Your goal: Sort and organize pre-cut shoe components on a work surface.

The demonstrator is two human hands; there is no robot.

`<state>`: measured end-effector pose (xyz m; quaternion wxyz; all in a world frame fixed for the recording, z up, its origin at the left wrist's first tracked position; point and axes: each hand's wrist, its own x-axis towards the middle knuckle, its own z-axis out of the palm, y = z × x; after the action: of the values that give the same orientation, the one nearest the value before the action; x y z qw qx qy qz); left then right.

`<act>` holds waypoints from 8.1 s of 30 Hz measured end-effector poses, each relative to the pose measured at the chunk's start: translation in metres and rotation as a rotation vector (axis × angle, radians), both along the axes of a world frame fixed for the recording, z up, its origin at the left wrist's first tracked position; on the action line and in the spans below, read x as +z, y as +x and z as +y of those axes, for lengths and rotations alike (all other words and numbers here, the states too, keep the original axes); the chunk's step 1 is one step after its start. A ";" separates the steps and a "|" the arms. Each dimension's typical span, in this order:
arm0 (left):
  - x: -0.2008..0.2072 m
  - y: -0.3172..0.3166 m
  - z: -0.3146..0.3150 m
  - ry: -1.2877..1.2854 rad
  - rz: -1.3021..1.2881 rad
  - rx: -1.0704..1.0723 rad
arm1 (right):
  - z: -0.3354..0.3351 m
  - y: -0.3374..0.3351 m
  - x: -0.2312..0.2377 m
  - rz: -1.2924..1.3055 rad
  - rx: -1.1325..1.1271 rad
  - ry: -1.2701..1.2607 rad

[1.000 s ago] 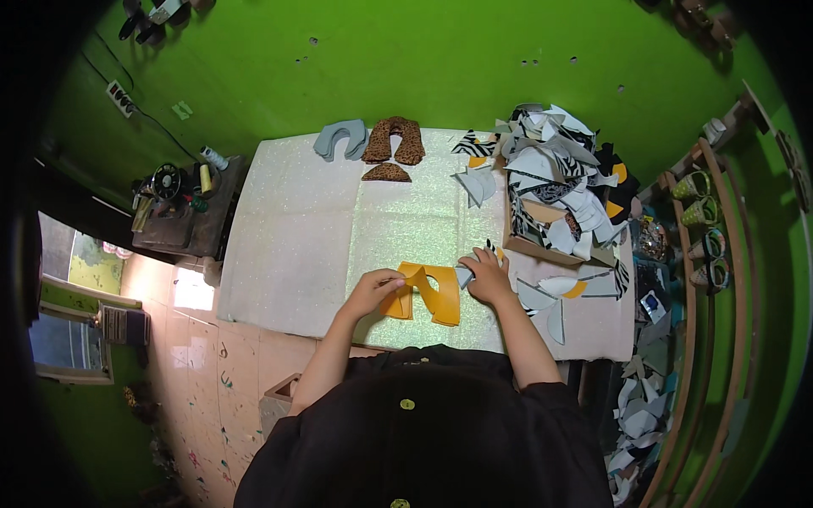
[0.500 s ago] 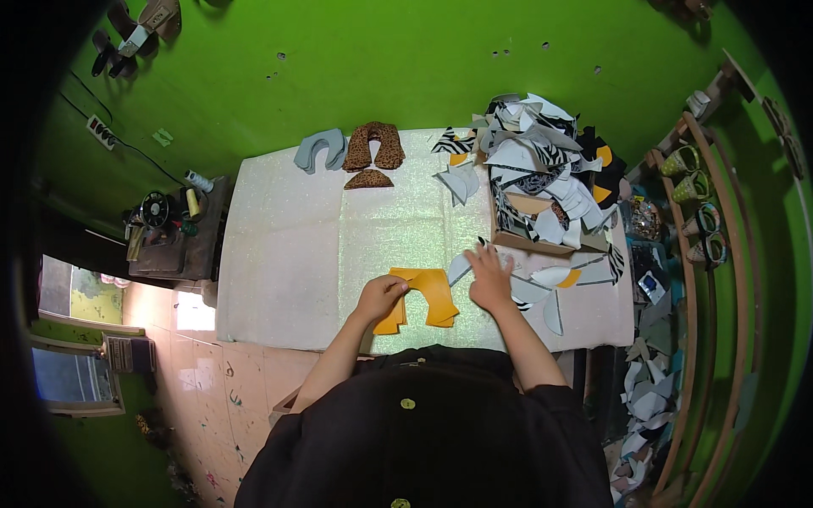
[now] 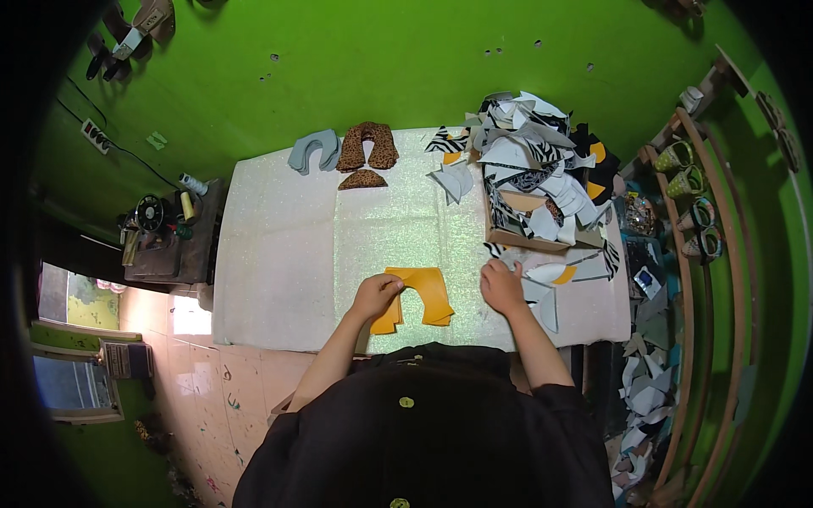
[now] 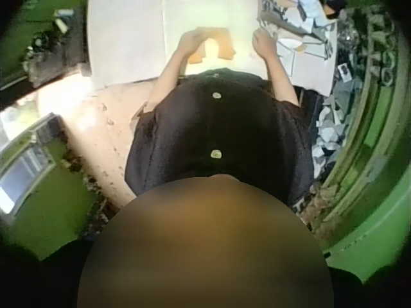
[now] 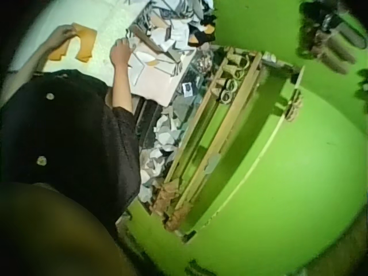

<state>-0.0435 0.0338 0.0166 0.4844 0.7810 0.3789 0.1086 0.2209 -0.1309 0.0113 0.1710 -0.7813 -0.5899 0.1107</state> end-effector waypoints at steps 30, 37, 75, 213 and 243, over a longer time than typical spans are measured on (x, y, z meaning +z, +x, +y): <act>0.053 -0.023 0.002 -0.368 -0.132 0.141 | 0.037 -0.073 0.032 1.184 -0.245 0.169; 0.028 -0.017 -0.006 -0.075 0.147 0.278 | 0.038 -0.077 -0.003 0.772 -0.282 0.091; -0.026 0.023 -0.008 0.613 -0.110 -0.074 | 0.060 -0.114 -0.017 -0.134 -0.033 0.115; 0.145 0.026 0.065 -0.112 -0.521 0.314 | 0.111 -0.038 0.089 1.231 -0.076 0.456; -0.005 -0.037 0.454 0.001 -0.311 0.454 | 0.466 -0.137 -0.003 0.691 -0.349 0.380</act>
<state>-0.0807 0.4877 0.0115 0.4998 0.6501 0.4653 0.3334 0.0838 0.3352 0.0080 0.5157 -0.7410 -0.3667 0.2247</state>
